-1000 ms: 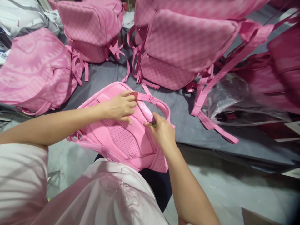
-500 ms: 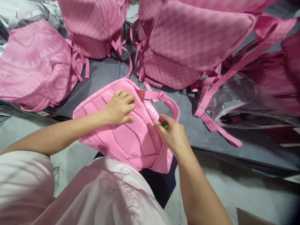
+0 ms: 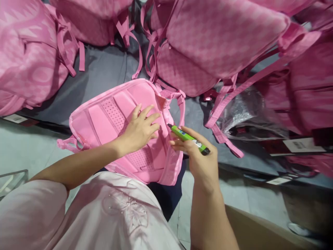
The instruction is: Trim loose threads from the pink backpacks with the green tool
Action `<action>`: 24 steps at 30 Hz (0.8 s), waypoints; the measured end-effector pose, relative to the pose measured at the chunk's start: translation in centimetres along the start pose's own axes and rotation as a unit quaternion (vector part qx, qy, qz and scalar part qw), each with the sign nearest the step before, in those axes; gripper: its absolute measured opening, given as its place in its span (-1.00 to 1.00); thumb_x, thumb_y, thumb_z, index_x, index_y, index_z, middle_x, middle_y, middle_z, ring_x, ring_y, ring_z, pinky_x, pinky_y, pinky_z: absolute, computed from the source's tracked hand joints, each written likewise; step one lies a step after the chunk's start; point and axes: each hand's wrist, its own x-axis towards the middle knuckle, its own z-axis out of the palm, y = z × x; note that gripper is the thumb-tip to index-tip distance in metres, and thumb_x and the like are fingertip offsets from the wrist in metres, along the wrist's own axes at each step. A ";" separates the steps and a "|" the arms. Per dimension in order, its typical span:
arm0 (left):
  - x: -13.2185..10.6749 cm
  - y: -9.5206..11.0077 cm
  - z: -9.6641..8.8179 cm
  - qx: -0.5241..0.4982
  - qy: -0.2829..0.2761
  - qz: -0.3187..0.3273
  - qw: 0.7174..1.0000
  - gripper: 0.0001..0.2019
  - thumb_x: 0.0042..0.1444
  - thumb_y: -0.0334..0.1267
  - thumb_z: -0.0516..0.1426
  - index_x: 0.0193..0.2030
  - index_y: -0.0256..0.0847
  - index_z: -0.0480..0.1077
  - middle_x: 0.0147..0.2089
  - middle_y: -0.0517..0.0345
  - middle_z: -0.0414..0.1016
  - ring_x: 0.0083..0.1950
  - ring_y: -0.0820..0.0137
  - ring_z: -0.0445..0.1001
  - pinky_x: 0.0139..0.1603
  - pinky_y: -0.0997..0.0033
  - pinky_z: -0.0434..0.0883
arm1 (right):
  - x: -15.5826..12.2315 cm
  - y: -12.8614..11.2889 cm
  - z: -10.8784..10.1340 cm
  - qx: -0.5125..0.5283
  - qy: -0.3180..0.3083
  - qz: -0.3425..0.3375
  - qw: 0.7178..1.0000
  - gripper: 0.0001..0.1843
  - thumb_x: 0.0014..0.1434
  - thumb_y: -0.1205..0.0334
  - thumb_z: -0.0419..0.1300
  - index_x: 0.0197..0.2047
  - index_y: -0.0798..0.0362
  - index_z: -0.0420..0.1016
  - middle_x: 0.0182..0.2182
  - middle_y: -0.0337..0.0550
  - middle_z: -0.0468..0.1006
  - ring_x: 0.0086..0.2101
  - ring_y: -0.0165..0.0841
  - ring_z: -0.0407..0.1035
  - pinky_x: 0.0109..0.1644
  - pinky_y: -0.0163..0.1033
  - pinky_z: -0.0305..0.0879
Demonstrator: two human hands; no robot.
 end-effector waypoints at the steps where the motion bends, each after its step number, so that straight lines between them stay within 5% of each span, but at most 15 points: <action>1: -0.1 -0.1 0.2 -0.008 0.004 0.005 1.000 -0.85 0.16 -0.19 0.30 -0.17 -0.18 0.53 0.23 0.09 0.49 0.40 -0.03 0.27 0.41 -0.31 0.20 | 0.1 0.3 0.3 -0.011 0.019 -0.015 1.000 -0.51 0.00 -0.07 0.51 -0.07 -0.01 0.59 -0.22 -0.13 0.68 -0.34 -0.29 0.59 -0.21 -0.19 0.55; 4: -0.4 -0.7 0.5 -0.039 0.016 0.033 0.999 -0.85 0.18 -0.14 0.29 -0.18 -0.14 0.54 0.26 0.16 0.48 0.44 -0.05 0.22 0.42 -0.35 0.18 | 0.4 1.0 1.7 -0.043 0.089 -0.059 0.993 -0.66 -0.03 0.07 0.53 -0.29 0.03 0.53 -0.40 -0.26 0.60 -0.43 -0.36 0.53 -0.29 -0.25 0.49; 8: -0.5 -1.2 0.3 -0.066 0.017 0.048 0.996 -0.92 0.25 -0.22 0.22 -0.19 -0.11 0.55 0.28 0.20 0.47 0.46 -0.07 0.18 0.41 -0.39 0.16 | 0.8 1.4 3.3 -0.095 0.145 -0.092 0.981 -0.71 0.09 0.03 0.41 -0.33 0.05 0.50 -0.48 -0.26 0.53 -0.53 -0.38 0.44 -0.43 -0.27 0.41; 24: -0.2 -0.8 0.5 -0.099 -0.051 0.015 0.994 -0.89 0.29 -0.27 0.14 -0.18 -0.09 0.52 0.32 0.17 0.42 0.52 -0.05 0.08 0.47 -0.46 0.07 | 1.8 1.9 4.2 -0.117 0.138 -0.096 0.979 -0.75 0.08 0.08 0.40 -0.32 0.08 0.54 -0.51 -0.21 0.56 -0.53 -0.37 0.44 -0.41 -0.24 0.43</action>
